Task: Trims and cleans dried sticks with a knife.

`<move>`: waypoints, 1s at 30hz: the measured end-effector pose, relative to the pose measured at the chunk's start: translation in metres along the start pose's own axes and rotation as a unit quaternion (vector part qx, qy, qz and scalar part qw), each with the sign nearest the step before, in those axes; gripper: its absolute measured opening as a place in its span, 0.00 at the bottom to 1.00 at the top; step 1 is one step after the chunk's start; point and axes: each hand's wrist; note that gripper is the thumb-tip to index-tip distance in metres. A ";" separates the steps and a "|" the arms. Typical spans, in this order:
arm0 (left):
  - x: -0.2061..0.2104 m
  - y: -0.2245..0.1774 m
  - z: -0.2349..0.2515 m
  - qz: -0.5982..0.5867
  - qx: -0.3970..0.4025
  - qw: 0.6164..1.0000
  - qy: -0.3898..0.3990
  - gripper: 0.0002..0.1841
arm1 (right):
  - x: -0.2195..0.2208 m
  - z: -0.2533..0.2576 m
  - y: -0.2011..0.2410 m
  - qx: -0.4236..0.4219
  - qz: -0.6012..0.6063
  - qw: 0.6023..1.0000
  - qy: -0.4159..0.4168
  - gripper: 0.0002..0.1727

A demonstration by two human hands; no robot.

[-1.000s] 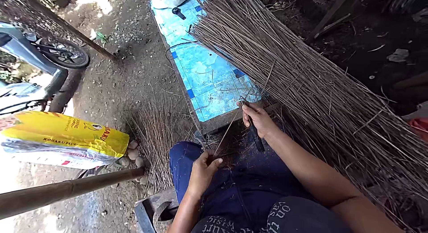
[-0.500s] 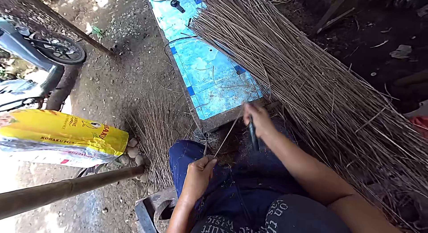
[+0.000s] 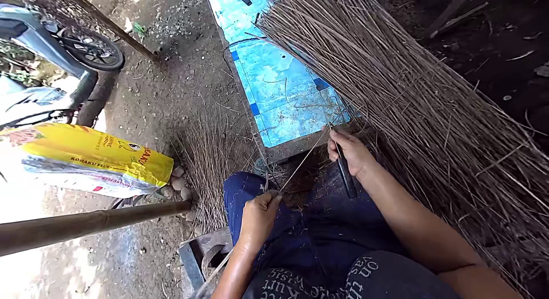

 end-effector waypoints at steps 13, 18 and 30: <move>-0.007 -0.006 -0.009 0.196 0.057 0.970 -0.130 0.13 | 0.007 -0.005 -0.006 0.013 0.023 0.999 -0.031 0.15; -0.021 -0.001 -0.022 0.225 0.059 0.973 0.009 0.12 | -0.006 -0.013 0.010 0.005 0.092 0.996 0.020 0.17; 0.015 -0.032 0.035 -0.327 -0.047 0.935 0.129 0.11 | 0.048 -0.050 -0.026 -0.029 -0.155 0.974 0.163 0.19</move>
Point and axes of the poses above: each hand's wrist, its own z-axis towards the middle knuckle, its own x-axis out of the palm, y = z × x, and after that the axes turned 12 degrees about z, right-handed
